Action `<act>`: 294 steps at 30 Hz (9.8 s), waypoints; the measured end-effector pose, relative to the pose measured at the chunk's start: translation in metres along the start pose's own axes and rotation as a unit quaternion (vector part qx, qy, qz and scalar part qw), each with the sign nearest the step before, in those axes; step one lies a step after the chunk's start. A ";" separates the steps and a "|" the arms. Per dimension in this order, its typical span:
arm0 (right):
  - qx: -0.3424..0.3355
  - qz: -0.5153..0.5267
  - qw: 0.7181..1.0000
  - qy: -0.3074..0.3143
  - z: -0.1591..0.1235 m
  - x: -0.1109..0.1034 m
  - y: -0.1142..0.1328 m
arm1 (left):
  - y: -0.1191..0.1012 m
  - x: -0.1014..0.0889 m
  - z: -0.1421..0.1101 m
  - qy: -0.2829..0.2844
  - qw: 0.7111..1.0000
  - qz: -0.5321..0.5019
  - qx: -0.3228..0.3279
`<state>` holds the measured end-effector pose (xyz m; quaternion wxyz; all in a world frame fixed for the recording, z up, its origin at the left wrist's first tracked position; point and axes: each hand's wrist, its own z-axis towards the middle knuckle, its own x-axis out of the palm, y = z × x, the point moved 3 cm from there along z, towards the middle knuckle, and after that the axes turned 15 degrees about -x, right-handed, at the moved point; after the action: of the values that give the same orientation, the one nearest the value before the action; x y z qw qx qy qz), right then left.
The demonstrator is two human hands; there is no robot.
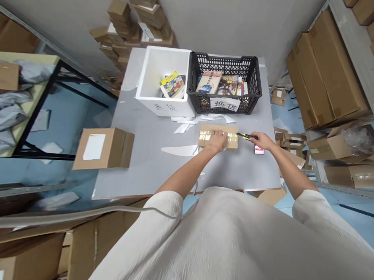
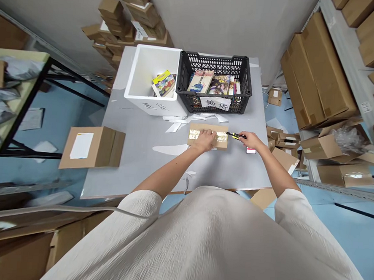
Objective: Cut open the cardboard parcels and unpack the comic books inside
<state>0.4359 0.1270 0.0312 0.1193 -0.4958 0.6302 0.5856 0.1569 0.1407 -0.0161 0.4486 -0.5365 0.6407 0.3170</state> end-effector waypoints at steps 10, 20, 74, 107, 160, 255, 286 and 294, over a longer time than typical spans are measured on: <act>-0.069 -0.153 0.984 0.068 0.022 -0.003 -0.014 | 0.002 0.001 -0.009 -0.012 1.000 -0.003 0.000; -0.117 -0.258 0.955 0.087 0.048 0.006 -0.002 | 0.002 0.007 -0.008 -0.028 1.000 0.012 0.004; 0.056 0.136 0.988 -0.041 -0.035 0.039 -0.026 | 0.010 -0.003 -0.016 -0.029 0.998 -0.053 -0.008; -0.020 -0.156 0.986 -0.053 -0.025 0.065 0.005 | 0.005 0.004 -0.007 -0.089 0.992 -0.084 -0.040; -0.132 -0.078 0.986 -0.068 0.111 0.075 0.051 | 0.056 0.032 -0.071 -0.127 0.979 -0.148 -0.055; -0.055 -0.118 0.991 -0.017 -0.036 0.035 -0.018 | -0.012 0.032 -0.043 -0.038 0.994 -0.027 0.097; 0.062 0.189 0.980 0.025 -0.067 0.079 -0.045 | -0.011 0.025 -0.057 -0.034 0.995 -0.029 0.085; 0.000 0.119 0.992 -0.038 -0.061 0.078 -0.024 | -0.010 0.028 -0.053 -0.040 0.994 -0.014 0.097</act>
<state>0.4434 0.0417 -0.0234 0.0726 -0.3946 0.6793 0.6144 0.1539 0.0805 -0.0198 0.5280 -0.4864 0.6423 0.2687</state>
